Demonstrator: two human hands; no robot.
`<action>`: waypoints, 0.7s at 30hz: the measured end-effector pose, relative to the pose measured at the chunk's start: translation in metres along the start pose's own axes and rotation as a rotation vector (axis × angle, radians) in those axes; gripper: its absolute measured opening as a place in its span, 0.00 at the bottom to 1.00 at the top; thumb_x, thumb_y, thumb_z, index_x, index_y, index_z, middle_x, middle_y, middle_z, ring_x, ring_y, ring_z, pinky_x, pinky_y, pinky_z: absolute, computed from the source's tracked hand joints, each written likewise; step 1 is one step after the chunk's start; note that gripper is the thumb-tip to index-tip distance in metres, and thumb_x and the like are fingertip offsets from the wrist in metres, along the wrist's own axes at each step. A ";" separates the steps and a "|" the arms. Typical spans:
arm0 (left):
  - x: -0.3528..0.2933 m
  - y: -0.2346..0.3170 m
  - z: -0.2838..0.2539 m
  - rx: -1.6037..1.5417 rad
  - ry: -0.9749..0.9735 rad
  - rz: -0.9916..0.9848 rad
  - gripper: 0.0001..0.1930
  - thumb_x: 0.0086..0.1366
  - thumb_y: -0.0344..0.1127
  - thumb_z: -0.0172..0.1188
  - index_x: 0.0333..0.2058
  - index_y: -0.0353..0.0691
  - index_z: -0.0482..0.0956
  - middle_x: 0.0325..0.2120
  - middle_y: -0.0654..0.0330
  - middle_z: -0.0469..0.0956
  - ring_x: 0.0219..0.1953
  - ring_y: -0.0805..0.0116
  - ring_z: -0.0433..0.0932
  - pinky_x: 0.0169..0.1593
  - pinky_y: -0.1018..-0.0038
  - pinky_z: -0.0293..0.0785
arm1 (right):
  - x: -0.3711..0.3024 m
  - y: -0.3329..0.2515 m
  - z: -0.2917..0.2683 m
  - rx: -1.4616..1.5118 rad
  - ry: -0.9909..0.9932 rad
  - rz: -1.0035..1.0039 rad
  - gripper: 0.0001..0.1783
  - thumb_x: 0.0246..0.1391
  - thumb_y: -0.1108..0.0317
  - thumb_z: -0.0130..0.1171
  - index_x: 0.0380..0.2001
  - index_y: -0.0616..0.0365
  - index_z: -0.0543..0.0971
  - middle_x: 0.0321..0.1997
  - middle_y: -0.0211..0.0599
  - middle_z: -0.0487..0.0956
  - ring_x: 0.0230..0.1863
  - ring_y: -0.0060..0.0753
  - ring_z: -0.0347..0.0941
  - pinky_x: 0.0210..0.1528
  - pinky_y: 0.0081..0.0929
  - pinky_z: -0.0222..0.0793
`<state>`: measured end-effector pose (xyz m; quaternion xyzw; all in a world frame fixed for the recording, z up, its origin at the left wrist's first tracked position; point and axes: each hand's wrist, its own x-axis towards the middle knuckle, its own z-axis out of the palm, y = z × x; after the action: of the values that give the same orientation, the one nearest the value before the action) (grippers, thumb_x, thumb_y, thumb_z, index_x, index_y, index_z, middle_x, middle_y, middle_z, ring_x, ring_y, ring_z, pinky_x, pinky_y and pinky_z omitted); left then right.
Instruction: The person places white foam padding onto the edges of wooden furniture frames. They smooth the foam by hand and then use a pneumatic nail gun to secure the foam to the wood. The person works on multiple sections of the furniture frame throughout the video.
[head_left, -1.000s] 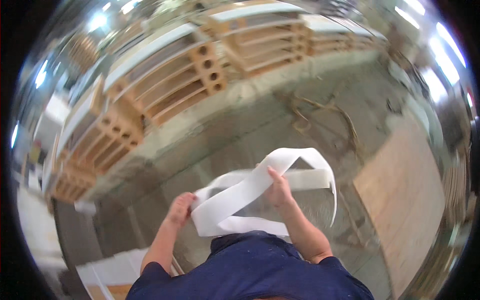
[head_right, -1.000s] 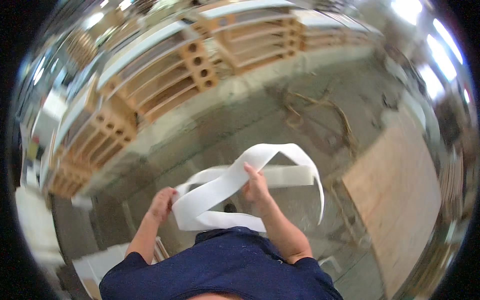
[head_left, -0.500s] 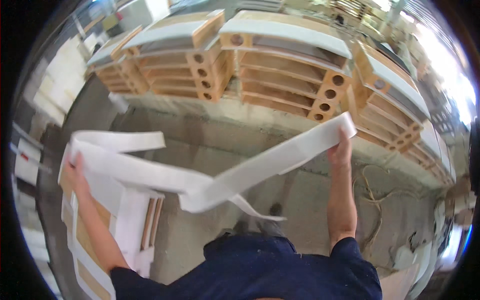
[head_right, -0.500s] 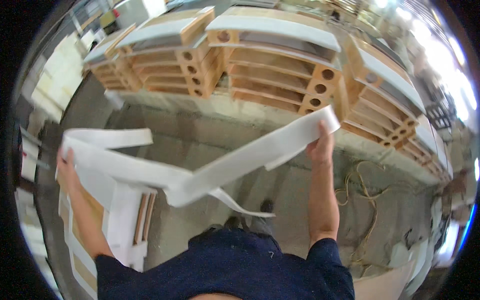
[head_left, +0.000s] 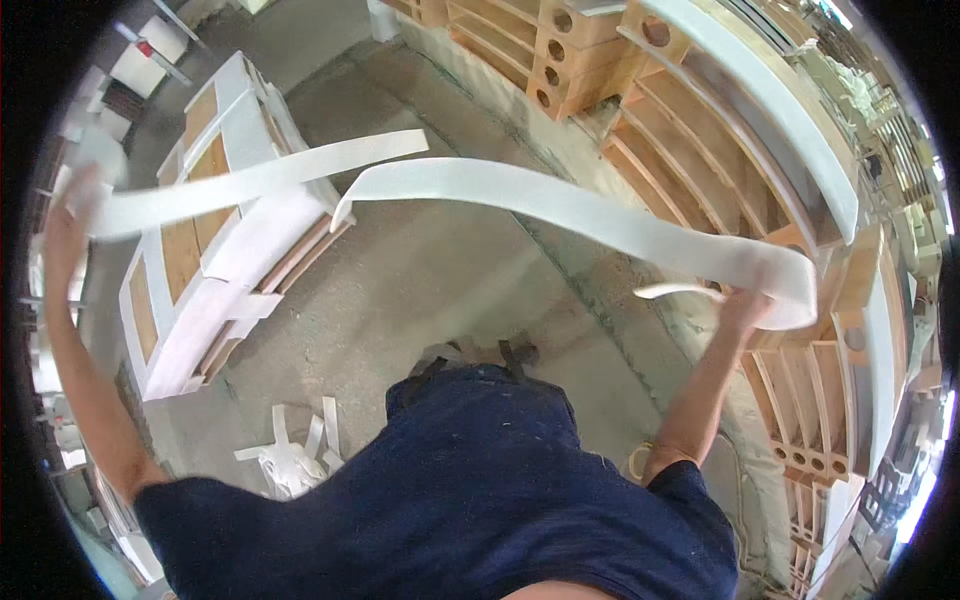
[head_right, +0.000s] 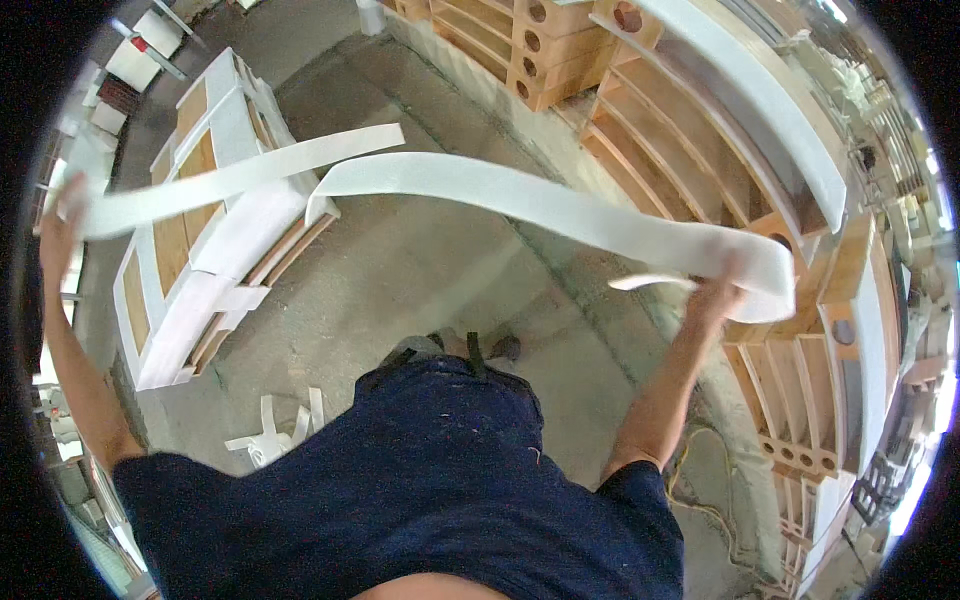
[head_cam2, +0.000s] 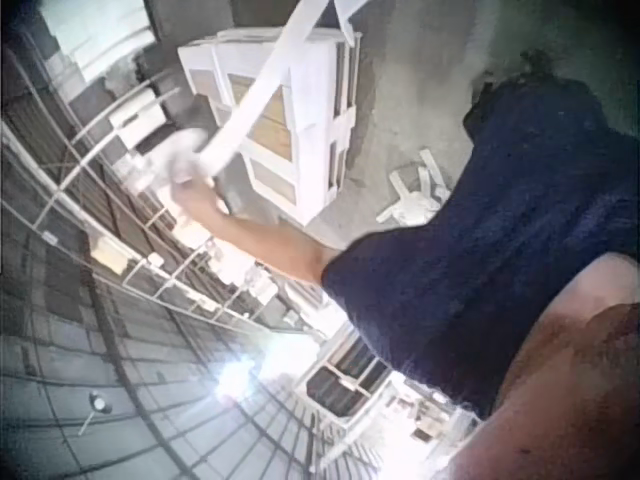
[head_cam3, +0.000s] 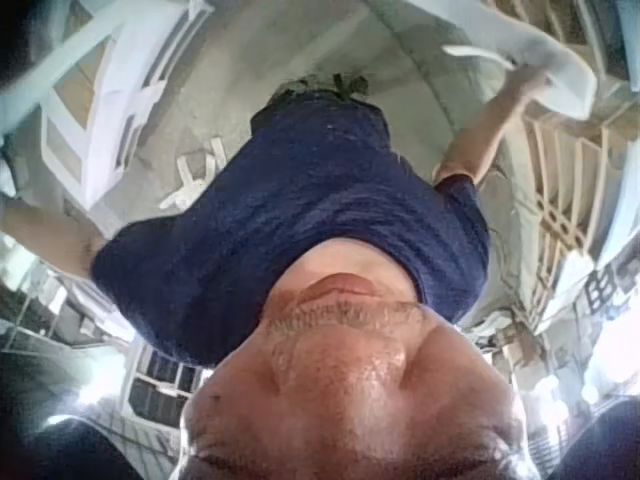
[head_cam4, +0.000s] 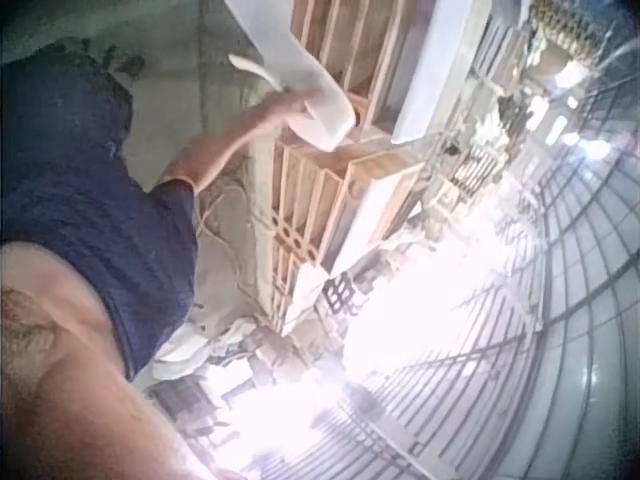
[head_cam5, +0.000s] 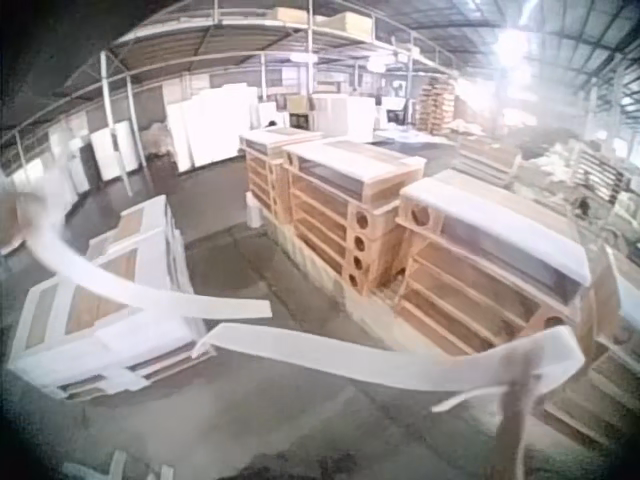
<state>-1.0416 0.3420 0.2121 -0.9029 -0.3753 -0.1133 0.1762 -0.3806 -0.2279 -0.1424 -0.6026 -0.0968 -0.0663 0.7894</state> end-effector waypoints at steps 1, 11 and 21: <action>-0.025 0.073 0.004 -0.108 -0.223 -0.067 0.22 0.61 0.39 0.55 0.50 0.33 0.73 0.51 0.49 0.73 0.54 0.59 0.70 0.60 0.66 0.60 | -0.009 0.025 0.007 -0.176 -0.054 -0.022 0.20 0.58 0.66 0.56 0.51 0.63 0.70 0.44 0.42 0.76 0.43 0.38 0.72 0.46 0.37 0.71; -0.126 0.338 0.022 -2.048 -1.209 0.074 0.28 0.43 0.62 0.70 0.22 0.38 0.82 0.18 0.59 0.79 0.19 0.66 0.76 0.26 0.76 0.70 | -0.202 0.023 0.237 0.109 -1.263 0.569 0.17 0.58 0.60 0.57 0.44 0.61 0.78 0.41 0.34 0.80 0.43 0.26 0.74 0.47 0.28 0.69; 0.091 0.413 0.209 -1.807 -0.382 -0.262 0.25 0.55 0.28 0.63 0.52 0.30 0.70 0.36 0.54 0.79 0.37 0.70 0.77 0.41 0.76 0.73 | -0.147 0.036 0.324 -0.157 -1.581 0.182 0.22 0.57 0.56 0.57 0.48 0.61 0.74 0.43 0.42 0.79 0.45 0.33 0.74 0.49 0.33 0.68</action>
<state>-0.6673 0.2134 -0.0442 -0.6510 -0.2663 -0.2309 -0.6723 -0.5395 0.0926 -0.1278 -0.5305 -0.5731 0.4388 0.4446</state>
